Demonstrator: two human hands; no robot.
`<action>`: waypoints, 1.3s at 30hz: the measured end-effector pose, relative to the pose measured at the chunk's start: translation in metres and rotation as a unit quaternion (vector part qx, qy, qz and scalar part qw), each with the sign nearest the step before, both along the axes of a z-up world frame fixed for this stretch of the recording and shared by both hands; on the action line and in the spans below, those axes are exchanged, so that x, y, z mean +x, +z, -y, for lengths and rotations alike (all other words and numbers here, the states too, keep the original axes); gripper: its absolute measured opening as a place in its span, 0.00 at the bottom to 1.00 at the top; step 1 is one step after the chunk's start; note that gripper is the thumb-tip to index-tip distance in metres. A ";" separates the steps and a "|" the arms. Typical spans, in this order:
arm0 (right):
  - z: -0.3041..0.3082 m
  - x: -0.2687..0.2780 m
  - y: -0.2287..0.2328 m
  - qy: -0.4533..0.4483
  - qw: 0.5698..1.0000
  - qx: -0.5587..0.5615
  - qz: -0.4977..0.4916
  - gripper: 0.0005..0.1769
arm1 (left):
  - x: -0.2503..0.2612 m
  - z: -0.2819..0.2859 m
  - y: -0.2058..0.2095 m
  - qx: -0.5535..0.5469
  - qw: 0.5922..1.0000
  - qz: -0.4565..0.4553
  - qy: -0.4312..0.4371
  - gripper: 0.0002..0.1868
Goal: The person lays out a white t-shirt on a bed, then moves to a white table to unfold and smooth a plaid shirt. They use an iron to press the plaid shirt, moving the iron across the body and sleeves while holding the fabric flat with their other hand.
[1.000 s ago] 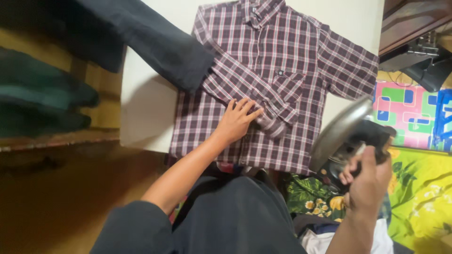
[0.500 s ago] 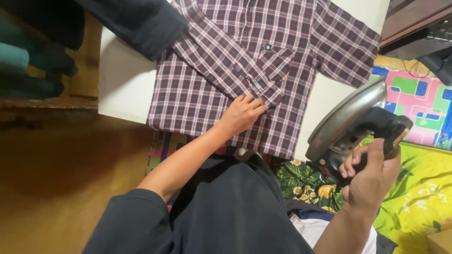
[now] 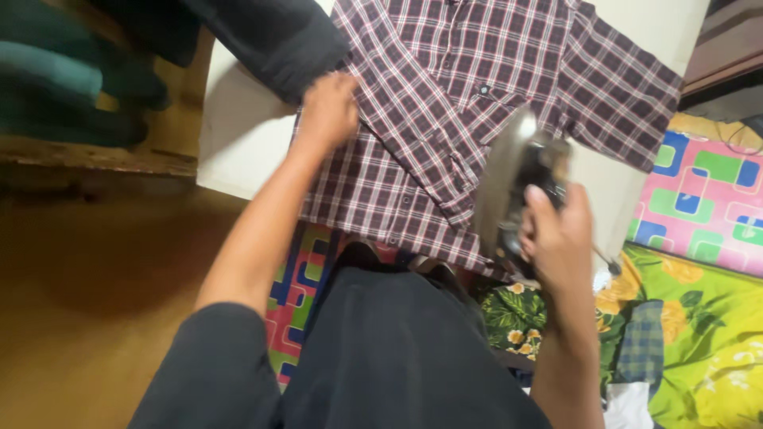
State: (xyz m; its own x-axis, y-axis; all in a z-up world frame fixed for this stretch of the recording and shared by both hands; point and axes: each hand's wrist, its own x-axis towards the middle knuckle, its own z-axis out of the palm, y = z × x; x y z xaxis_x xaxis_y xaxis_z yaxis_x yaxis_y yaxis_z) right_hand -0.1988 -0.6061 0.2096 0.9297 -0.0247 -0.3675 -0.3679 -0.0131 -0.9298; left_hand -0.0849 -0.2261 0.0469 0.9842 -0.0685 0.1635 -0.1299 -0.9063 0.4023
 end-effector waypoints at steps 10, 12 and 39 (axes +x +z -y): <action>-0.167 0.110 -0.090 0.170 0.936 -0.288 0.105 0.23 | 0.056 -0.078 -0.017 0.075 0.973 -0.042 0.213 0.26; -0.199 0.135 -0.099 0.203 0.926 -0.317 0.028 0.25 | 0.059 -0.070 -0.018 -0.034 0.970 -0.051 0.236 0.20; -0.297 0.227 -0.094 0.186 0.915 -0.353 0.049 0.24 | 0.084 -0.133 -0.008 -0.159 0.977 -0.063 0.125 0.11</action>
State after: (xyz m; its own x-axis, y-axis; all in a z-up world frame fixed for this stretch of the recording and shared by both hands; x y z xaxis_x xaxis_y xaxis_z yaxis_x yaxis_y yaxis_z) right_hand 0.0278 -0.3093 0.1153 0.9496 0.1019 -0.2964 -0.1304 -0.7316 -0.6691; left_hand -0.0007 -0.0930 0.0389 0.9772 0.2120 0.0138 0.1487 -0.7292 0.6679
